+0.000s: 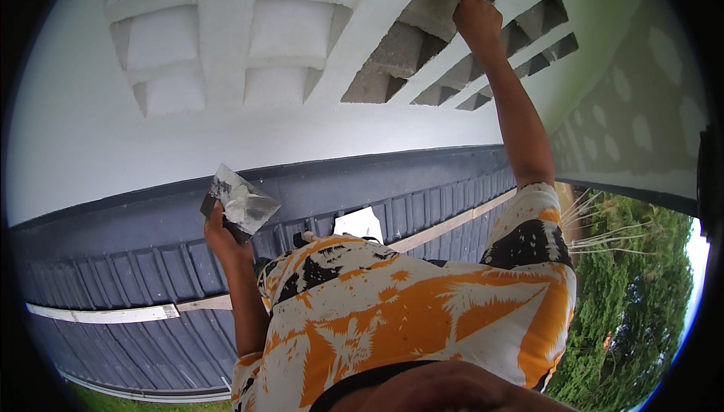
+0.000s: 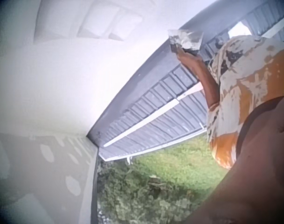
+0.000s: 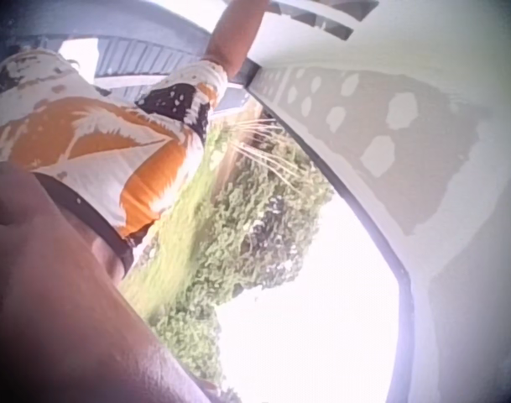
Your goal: The person applies white plaster to a ceiling with recessed square panels using a trowel and a smaller hand tool. They repeatedly scoop plaster from the trowel and smooth it into the ceiling cavities.
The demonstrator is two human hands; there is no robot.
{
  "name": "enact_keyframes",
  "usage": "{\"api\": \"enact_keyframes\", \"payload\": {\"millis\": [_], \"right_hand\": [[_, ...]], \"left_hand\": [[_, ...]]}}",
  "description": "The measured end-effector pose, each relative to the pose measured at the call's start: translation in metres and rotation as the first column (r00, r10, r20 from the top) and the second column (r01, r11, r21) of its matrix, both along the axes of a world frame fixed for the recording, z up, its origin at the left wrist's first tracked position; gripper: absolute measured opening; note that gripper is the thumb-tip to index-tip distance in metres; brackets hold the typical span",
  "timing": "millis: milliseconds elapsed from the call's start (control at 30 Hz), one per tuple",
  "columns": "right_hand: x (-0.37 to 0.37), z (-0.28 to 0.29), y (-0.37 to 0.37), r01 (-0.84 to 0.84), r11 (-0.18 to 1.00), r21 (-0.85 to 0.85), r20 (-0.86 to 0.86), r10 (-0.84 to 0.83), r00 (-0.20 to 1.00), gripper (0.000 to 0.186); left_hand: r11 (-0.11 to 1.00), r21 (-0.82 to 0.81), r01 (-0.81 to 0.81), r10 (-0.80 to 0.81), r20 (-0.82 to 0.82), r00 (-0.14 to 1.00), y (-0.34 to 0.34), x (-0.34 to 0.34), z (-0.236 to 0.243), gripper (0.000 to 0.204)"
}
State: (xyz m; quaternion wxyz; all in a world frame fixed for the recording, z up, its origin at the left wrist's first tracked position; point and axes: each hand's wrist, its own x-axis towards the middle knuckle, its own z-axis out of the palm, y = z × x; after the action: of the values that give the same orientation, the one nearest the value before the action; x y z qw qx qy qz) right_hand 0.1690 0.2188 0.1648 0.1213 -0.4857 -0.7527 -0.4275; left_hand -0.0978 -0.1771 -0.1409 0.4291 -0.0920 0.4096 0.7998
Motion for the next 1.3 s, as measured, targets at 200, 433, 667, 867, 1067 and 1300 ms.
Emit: {"api": "enact_keyframes", "payload": {"millis": [200,433,667,867,1067,1300], "right_hand": [[0.013,-0.025,0.042,0.064,0.998,-0.018,0.000,-0.064,0.998,0.020],[0.010,0.006,0.016,0.090,0.982,-0.164,0.188,-0.059,0.980,0.018],[0.006,-0.004,0.010,0.070,0.997,0.015,-0.113,-0.068,0.991,0.029],[-0.003,0.002,-0.001,0.075,0.984,-0.161,0.148,-0.052,0.988,0.024],[0.005,-0.006,0.008,0.188,0.980,-0.070,-0.055,-0.192,0.980,0.019],[0.012,-0.007,0.020,0.152,0.982,-0.109,-0.021,-0.155,0.988,0.018]], "left_hand": [[1.000,0.007,-0.007,0.007,-0.007,1.000,0.000,-0.001,-0.003,0.029],[0.999,0.041,-0.016,0.017,-0.010,1.000,0.002,-0.005,-0.013,0.027],[0.998,0.058,0.018,-0.017,-0.010,1.000,0.008,-0.004,-0.002,0.026],[1.000,0.007,-0.011,0.011,-0.008,1.000,0.002,-0.003,-0.002,0.027],[1.000,0.006,0.005,-0.005,0.006,1.000,0.002,-0.003,-0.016,0.028],[1.000,-0.004,0.021,-0.021,-0.017,1.000,0.004,-0.003,-0.007,0.029]]}}
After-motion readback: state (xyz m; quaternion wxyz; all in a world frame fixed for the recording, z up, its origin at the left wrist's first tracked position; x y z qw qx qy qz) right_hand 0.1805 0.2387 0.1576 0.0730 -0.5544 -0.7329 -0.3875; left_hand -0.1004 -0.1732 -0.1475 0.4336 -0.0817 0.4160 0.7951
